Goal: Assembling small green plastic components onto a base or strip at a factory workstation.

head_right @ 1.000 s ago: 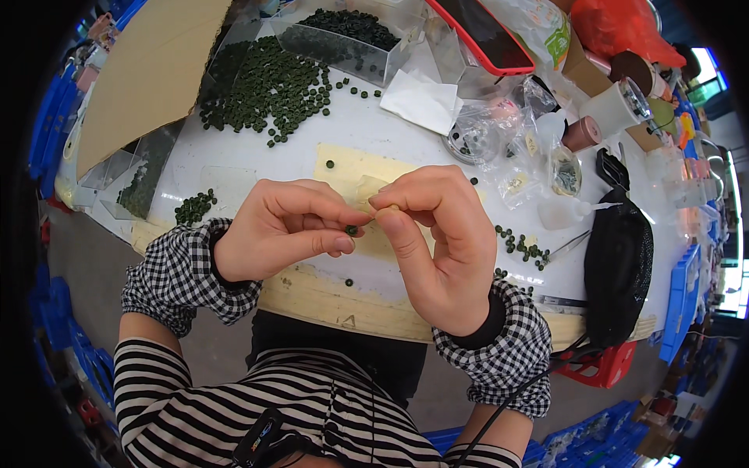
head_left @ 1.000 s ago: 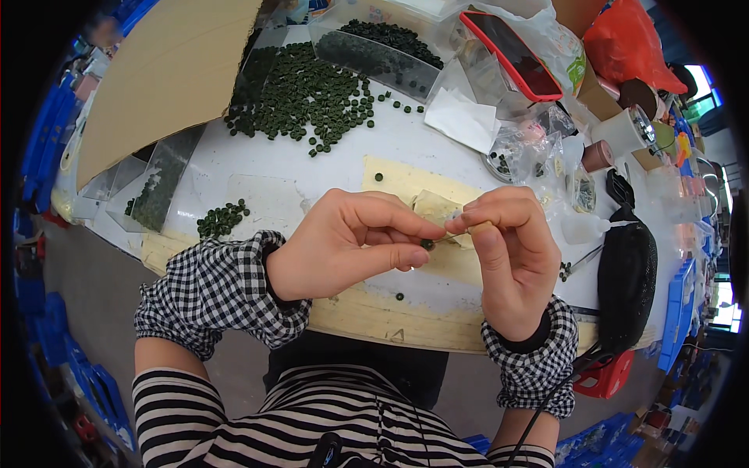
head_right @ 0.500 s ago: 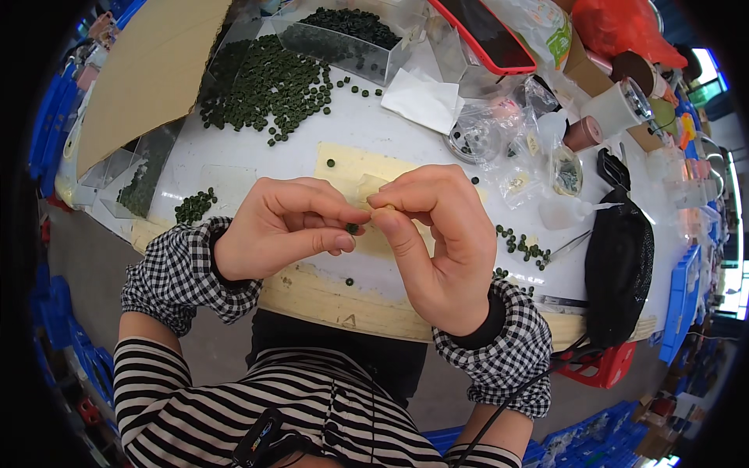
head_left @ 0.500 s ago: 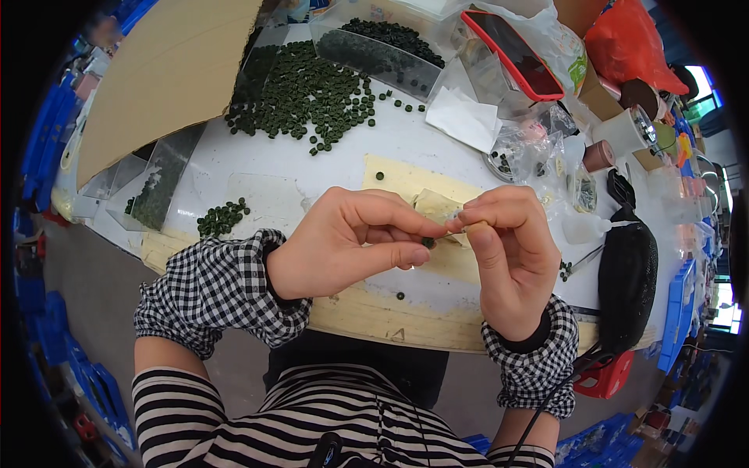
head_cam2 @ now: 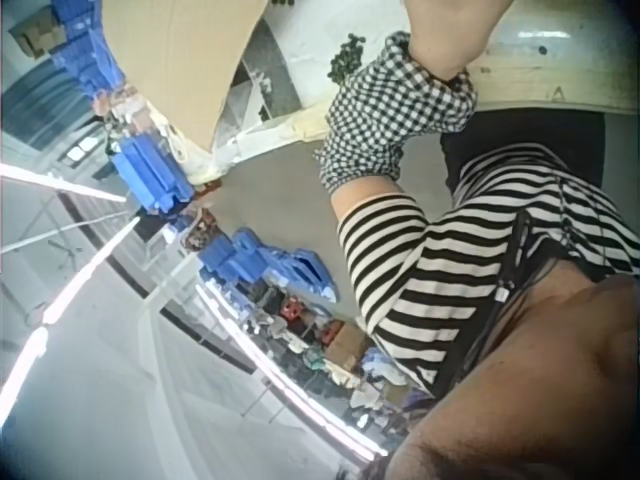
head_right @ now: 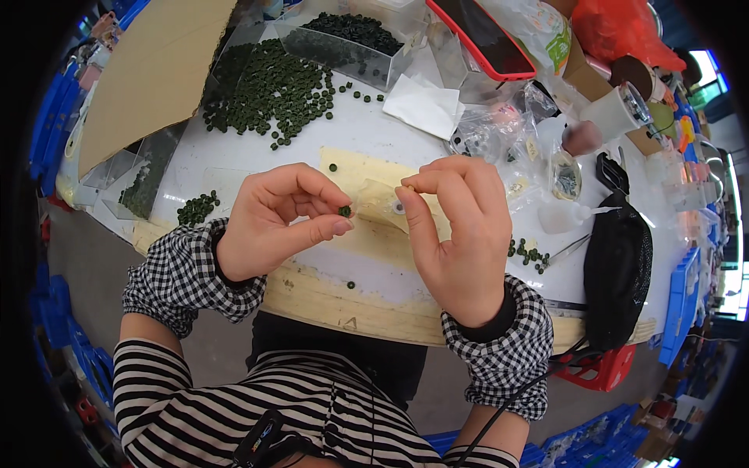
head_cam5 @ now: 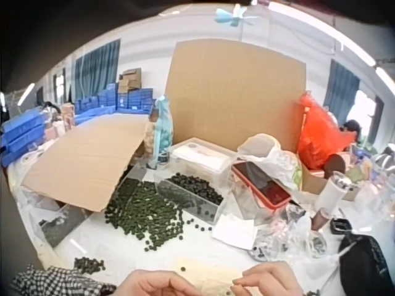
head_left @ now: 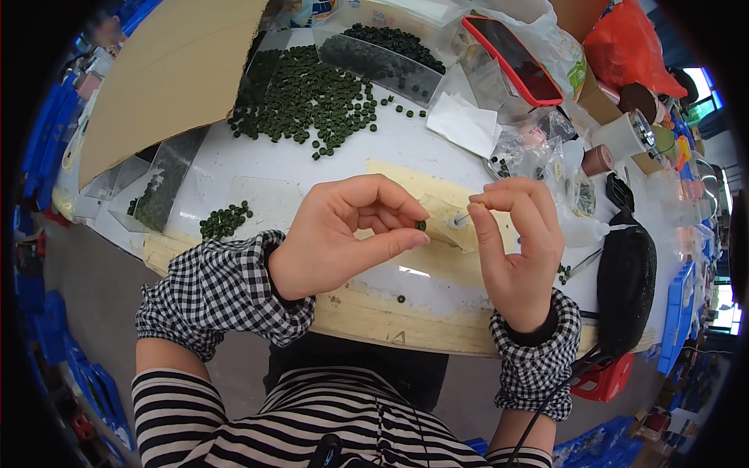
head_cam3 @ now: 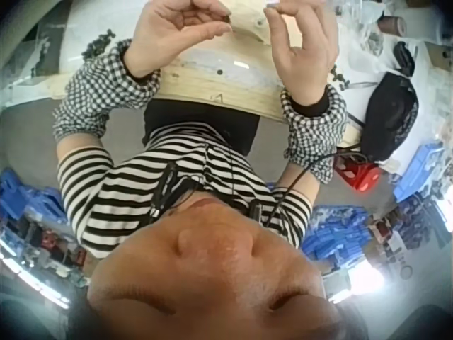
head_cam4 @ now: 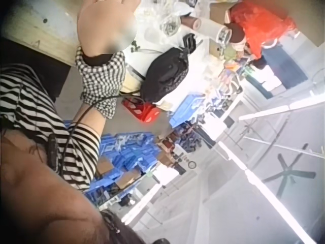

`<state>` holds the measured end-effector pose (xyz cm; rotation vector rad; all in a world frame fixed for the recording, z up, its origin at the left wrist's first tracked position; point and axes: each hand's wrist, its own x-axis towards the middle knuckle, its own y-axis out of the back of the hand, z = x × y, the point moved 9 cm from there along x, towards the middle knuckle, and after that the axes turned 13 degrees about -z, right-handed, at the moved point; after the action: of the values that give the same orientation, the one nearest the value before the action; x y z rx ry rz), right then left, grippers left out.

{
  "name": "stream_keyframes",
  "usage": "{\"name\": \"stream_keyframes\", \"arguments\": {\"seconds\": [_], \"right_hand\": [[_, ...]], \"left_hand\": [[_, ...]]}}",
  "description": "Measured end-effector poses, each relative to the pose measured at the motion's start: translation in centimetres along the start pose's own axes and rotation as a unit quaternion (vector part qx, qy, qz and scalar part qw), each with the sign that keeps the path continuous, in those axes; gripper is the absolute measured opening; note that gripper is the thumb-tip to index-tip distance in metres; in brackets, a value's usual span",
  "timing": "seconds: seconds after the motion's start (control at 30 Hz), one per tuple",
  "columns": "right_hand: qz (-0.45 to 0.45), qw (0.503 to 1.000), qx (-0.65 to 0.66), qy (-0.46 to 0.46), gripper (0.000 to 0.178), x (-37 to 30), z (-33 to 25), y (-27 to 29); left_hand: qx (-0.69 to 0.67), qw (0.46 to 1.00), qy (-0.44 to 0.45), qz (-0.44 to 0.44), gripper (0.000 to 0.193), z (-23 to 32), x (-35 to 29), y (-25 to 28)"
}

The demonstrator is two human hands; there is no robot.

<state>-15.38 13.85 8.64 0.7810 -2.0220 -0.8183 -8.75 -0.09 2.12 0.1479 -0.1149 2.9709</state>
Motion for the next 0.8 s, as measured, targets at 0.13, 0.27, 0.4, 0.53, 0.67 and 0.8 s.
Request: {"name": "stream_keyframes", "arguments": {"seconds": [0.13,0.27,0.4,0.53,0.67,0.8], "right_hand": [[-0.035,0.999,-0.034,0.002,0.014,-0.1,-0.1,-0.9],[-0.031,0.999,-0.034,0.000,0.021,-0.1,-0.3,-0.8],[0.002,1.000,-0.014,0.022,0.029,-0.3,-1.0,0.0],[-0.030,0.997,0.061,0.039,0.031,-0.7,-1.9,-0.6],[-0.066,0.986,0.148,0.026,0.035,-0.9,-2.0,-1.9],[-0.076,0.978,0.192,0.041,0.036,-1.1,-2.0,-2.7]], "left_hand": [[0.004,0.999,-0.025,0.025,0.021,0.6,-0.1,0.3],[0.010,0.999,-0.042,0.031,0.021,0.6,0.0,0.5],[0.019,0.997,-0.061,0.037,0.022,0.9,-0.2,0.6],[0.024,0.997,-0.068,0.038,0.023,1.1,-0.3,0.7],[0.016,0.996,-0.082,0.037,0.024,1.3,-0.3,0.6],[0.020,0.995,-0.091,0.036,0.022,1.2,-0.4,0.7]]}}
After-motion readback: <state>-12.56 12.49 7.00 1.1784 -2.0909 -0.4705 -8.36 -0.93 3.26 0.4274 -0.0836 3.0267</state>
